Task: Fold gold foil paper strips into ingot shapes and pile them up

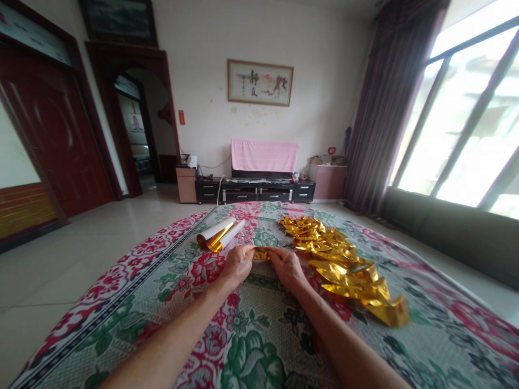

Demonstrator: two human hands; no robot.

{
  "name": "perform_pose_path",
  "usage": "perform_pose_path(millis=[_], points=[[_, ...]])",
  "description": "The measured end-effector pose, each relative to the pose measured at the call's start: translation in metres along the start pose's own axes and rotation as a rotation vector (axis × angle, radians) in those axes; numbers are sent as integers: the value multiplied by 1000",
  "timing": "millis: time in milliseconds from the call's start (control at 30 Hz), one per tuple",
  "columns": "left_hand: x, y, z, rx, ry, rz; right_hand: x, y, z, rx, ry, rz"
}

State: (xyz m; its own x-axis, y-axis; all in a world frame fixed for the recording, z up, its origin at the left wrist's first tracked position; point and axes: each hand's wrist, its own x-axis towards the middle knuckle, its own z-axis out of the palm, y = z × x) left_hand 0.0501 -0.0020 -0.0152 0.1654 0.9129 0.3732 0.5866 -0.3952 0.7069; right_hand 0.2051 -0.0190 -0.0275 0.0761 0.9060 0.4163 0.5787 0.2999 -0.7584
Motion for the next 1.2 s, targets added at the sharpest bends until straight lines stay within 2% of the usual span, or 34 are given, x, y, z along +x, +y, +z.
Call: perform_pose_path(millis=[933,1200], points=[[-1,4,-1,64,-5,-15,-1,-7,-1,-56,40,3],[0,5,4,150,23,-38,-1,-9,-1,-80,41,-18]])
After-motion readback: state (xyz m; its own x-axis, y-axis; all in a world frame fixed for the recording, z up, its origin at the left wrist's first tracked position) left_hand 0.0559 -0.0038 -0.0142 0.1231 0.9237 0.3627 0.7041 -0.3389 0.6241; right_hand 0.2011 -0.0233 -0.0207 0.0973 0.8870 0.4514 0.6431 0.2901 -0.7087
